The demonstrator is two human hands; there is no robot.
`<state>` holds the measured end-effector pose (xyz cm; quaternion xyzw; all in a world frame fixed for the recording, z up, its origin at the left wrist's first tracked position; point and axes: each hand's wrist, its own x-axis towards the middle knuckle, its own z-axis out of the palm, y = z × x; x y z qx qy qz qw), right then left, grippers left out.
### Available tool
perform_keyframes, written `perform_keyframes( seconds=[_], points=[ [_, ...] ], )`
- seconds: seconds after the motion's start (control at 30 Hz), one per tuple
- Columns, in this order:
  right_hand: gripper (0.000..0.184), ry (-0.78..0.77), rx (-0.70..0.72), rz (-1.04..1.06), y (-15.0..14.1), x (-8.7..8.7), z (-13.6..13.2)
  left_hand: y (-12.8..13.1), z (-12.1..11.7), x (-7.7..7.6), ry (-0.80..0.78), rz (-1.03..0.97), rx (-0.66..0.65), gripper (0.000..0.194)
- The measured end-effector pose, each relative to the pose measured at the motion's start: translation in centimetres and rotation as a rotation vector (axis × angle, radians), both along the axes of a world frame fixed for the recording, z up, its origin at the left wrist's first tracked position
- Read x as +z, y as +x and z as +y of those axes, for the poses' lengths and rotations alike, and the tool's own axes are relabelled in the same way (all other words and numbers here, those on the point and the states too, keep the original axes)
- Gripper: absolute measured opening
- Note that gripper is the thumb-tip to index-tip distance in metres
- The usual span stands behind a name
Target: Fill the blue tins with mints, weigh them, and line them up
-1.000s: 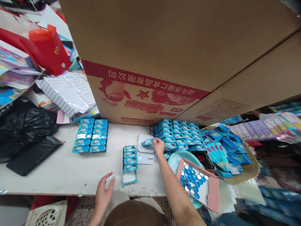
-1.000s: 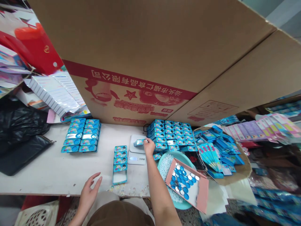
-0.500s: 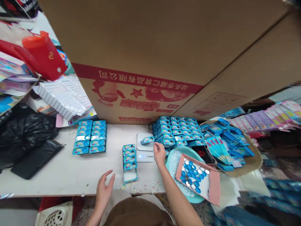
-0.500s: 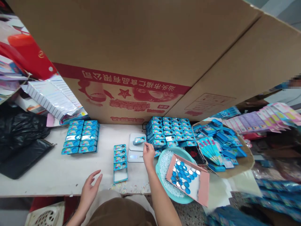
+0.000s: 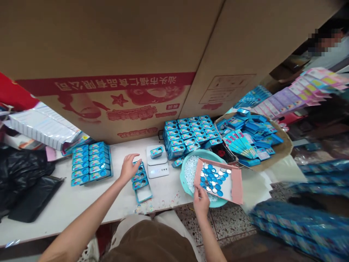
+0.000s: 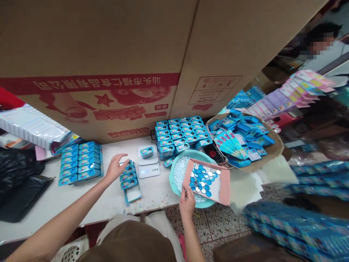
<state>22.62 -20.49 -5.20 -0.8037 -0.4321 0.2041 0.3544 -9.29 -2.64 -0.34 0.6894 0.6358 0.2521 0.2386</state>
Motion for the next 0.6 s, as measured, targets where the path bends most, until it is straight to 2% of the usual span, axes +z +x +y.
perform_keyframes(
  seconds=[0.13,0.27,0.37,0.43,0.6],
  points=[
    [0.035,-0.076,0.046,-0.006,1.9,-1.2,-0.6,2.3,2.7,-0.4,0.009,0.088,-0.075,0.032],
    [0.033,-0.143,0.311,-0.065,2.7,-1.7,2.4,4.0,3.6,-0.5,0.016,0.121,-0.097,0.032],
    [0.035,-0.424,0.496,-0.203,2.5,-2.0,6.0,4.3,3.3,-0.1,0.024,0.123,-0.106,0.031],
    [0.035,-0.555,0.515,-0.245,2.3,-2.5,8.2,4.1,2.7,0.3,0.023,0.123,-0.101,0.03],
    [0.026,-0.688,0.51,-0.265,2.3,-4.0,11.4,2.6,0.4,0.7,0.011,0.113,-0.062,0.031]
  ],
)
